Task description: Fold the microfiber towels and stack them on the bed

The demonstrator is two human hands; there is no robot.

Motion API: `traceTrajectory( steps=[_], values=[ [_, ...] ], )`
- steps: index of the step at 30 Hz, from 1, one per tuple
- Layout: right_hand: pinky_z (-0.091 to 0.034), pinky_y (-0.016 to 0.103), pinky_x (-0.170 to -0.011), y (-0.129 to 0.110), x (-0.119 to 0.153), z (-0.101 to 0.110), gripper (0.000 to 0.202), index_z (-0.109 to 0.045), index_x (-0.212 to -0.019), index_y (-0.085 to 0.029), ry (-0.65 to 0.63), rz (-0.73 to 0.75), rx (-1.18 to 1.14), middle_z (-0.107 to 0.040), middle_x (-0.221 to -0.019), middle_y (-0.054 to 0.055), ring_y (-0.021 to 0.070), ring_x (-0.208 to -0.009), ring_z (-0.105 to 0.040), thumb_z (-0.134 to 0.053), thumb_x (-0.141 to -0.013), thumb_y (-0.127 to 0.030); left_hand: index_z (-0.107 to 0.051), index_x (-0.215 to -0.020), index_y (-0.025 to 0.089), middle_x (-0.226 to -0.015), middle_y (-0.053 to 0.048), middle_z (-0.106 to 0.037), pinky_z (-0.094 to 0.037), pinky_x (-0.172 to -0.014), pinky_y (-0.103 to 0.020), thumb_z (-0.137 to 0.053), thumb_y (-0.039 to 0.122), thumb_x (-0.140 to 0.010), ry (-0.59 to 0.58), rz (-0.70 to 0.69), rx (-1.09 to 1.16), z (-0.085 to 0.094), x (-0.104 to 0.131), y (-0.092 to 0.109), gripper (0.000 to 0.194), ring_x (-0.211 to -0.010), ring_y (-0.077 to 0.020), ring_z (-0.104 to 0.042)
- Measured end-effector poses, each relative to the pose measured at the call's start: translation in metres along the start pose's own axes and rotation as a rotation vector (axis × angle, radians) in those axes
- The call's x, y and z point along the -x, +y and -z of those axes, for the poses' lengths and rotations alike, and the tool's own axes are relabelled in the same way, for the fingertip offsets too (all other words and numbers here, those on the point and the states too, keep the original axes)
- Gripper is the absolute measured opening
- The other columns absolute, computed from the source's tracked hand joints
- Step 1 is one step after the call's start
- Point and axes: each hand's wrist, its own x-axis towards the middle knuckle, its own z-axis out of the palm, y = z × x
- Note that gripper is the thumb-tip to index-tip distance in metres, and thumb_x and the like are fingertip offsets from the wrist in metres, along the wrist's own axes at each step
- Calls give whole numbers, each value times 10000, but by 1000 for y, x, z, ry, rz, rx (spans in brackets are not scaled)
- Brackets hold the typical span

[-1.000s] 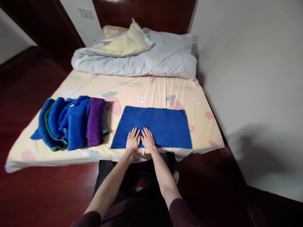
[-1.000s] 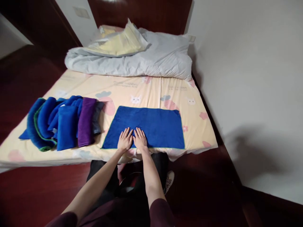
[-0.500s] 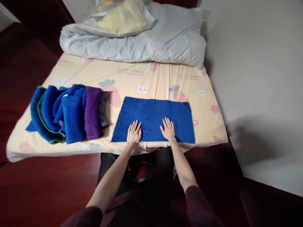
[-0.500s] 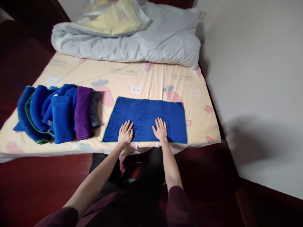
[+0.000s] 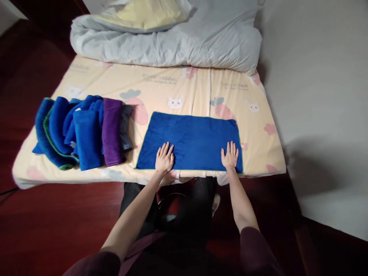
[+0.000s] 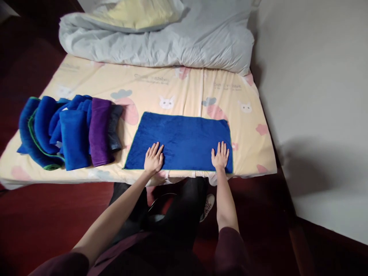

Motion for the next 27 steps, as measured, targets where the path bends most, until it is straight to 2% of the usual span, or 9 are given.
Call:
traceTrajectory(
  steps=[2,5,7,9,11,13,16,21,27],
  values=[
    [-146,522,-1333,0,0,-2,680,-312,-1663,-120,12,1,-1,-250,-1752,112,244,-1633,-179,-231,-1087,-473,-500,-1564,142,-1687,-159,-387,-230,-1287,-560,-317,324,-1056,-3,-7,-26,-1,-5,2,570,-1587,-320,-312],
    [-154,525,-1329,1,0,-4,674,-324,-1659,-127,33,6,-3,-261,-1749,109,250,-1628,-199,-242,-1085,-470,-620,-1427,125,-1552,-211,-532,-311,-1229,-585,-375,351,-1040,-42,-17,-56,1,-22,2,510,-1499,-379,-415],
    [-163,532,-1325,1,0,-3,669,-330,-1657,-133,39,9,-8,-269,-1746,112,252,-1625,-207,-248,-1082,-463,-680,-1323,141,-1444,-216,-599,-352,-1196,-582,-402,375,-1033,-85,-45,-60,5,-36,-7,465,-1421,-391,-479],
    [-170,535,-1323,1,0,-3,664,-331,-1657,-136,42,11,-10,-274,-1744,114,252,-1623,-209,-253,-1081,-457,-693,-1294,159,-1412,-205,-608,-363,-1193,-572,-403,390,-1032,-122,-89,-43,12,-45,-24,454,-1387,-380,-498],
    [-174,531,-1322,1,1,-2,659,-327,-1658,-137,43,12,-3,-277,-1743,113,251,-1622,-210,-254,-1082,-449,-658,-1364,171,-1489,-187,-561,-336,-1222,-567,-389,402,-1034,-123,-108,-18,21,-46,-48,485,-1431,-367,-460],
    [-176,528,-1322,0,1,-1,654,-323,-1659,-139,42,13,7,-279,-1743,112,249,-1621,-212,-260,-1082,-439,-580,-1474,168,-1610,-164,-463,-271,-1270,-565,-363,413,-1038,-83,-71,-6,30,-40,-70,544,-1520,-353,-373],
    [-171,524,-1324,0,1,0,651,-326,-1658,-141,38,15,11,-279,-1744,108,246,-1621,-211,-268,-1081,-437,-455,-1591,160,-1718,-134,-326,-177,-1315,-557,-334,418,-1042,-55,19,0,36,-29,-88,618,-1603,-322,-259],
    [-168,521,-1324,-1,2,2,659,-337,-1656,-142,28,4,5,-278,-1744,107,250,-1624,-213,-253,-1079,-449,-390,-1635,126,-1753,-141,-231,-116,-1334,-525,-330,450,-1032,10,160,-54,32,-26,-84,688,-1635,-297,-190],
    [-180,504,-1325,-3,0,4,667,-326,-1661,-144,2,-9,26,-271,-1747,101,239,-1626,-217,-234,-1079,-458,-354,-1657,145,-1760,-120,-203,-105,-1337,-535,-374,432,-1013,24,193,-29,31,-27,-80,706,-1642,-298,-162]
  ],
)
